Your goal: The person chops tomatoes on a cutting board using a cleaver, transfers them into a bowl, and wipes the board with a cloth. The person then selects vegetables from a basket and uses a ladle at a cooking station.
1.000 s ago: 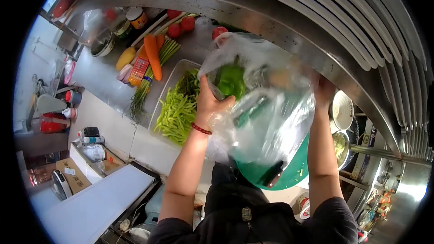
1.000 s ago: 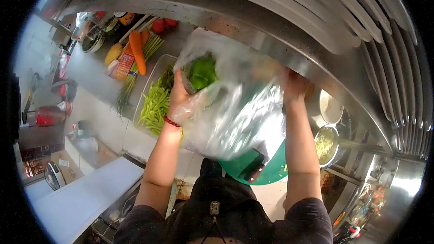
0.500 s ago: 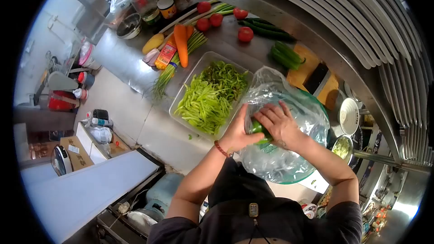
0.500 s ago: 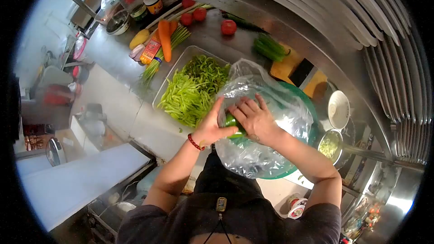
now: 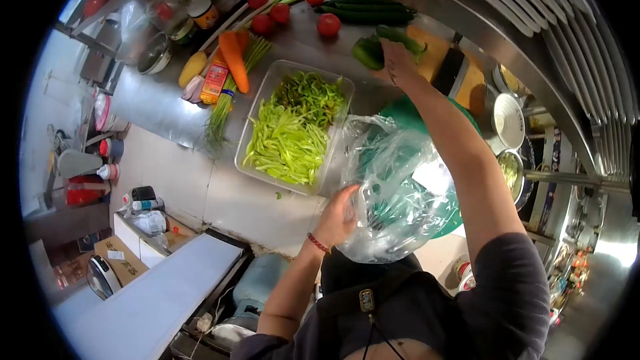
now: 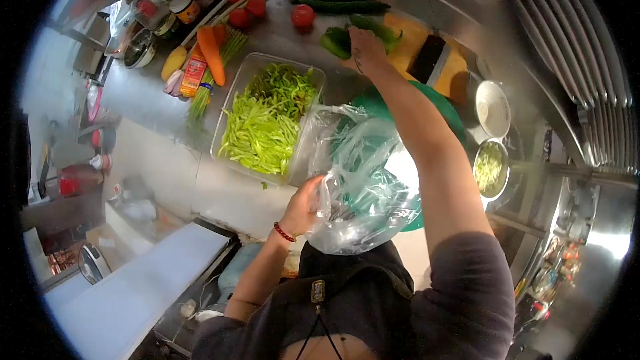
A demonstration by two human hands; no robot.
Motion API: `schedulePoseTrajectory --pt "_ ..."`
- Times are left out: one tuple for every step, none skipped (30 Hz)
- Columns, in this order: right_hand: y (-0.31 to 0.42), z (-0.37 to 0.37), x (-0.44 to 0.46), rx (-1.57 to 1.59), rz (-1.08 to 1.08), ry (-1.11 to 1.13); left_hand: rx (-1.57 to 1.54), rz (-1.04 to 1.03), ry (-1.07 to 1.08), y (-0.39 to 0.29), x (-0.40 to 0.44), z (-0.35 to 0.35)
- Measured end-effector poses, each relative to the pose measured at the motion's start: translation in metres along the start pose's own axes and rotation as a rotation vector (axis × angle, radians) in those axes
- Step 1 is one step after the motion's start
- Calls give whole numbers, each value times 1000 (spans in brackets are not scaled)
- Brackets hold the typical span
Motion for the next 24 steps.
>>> schedulePoseTrajectory --pt "-4 -11 1 -243 -45 101 -24 -5 -25 2 -1 0" --pt "-8 -17 -4 -230 -64 99 -44 -8 -47 4 -3 4" --pt "1 -5 -18 27 -52 30 -41 4 -27 0 -6 5" --pt "8 12 -39 278 -43 -38 -108 21 -50 -9 -9 6" --pt "13 20 -67 439 53 233 -173 34 -70 -16 -10 7" --pt "21 34 -105 601 146 497 -176 42 -40 -20 -10 3" --pt "41 51 -155 676 219 726 -190 86 -107 -23 -12 0" --pt "57 54 -197 535 433 721 -202 119 -165 -27 -8 -4" --pt "69 51 -237 510 367 677 -415 130 -165 -36 -1 -12" --pt "78 44 -272 483 303 634 -419 125 -115 -51 6 -25" --pt "75 34 -300 488 180 546 -468 107 -44 -69 11 -43" --pt "67 28 -321 493 61 454 -514 90 25 -82 15 -61" --pt "51 45 -332 763 -25 132 -512 49 170 -96 15 -83" --pt "34 57 -350 763 -56 119 -514 63 200 -109 12 -96" --pt "6 71 -367 882 -202 53 -234 -80 380 -137 13 -110" --pt "-25 87 -387 997 -350 -22 46 -233 555 -152 13 -127" --pt "-54 114 -415 930 -415 -195 -99 -215 643 -152 10 -144" --pt "-82 142 -441 856 -466 -370 -295 -134 631 -164 11 -157" --pt "-108 185 -469 648 -624 -453 -307 -147 606 -169 17 -170" --pt "-141 209 -508 614 -581 -928 -335 -140 564 -173 17 -179" --pt "-173 234 -555 254 -610 -1117 -304 -133 503 -167 19 -186" --pt "-205 259 -599 -106 -615 -1286 -254 -101 407 -157 19 -195" --pt "-233 272 -626 -138 -595 -1481 -157 -67 362 -144 16 -204" --pt "-261 283 -652 -176 -564 -1675 -57 -28 300 -131 12 -210"
Point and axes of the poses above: each hand's wrist, its own x-axis towards the middle knuckle, its own z-axis out of the back of the hand, y = z × x, the point moved 4 cm from there along x, towards the middle knuckle
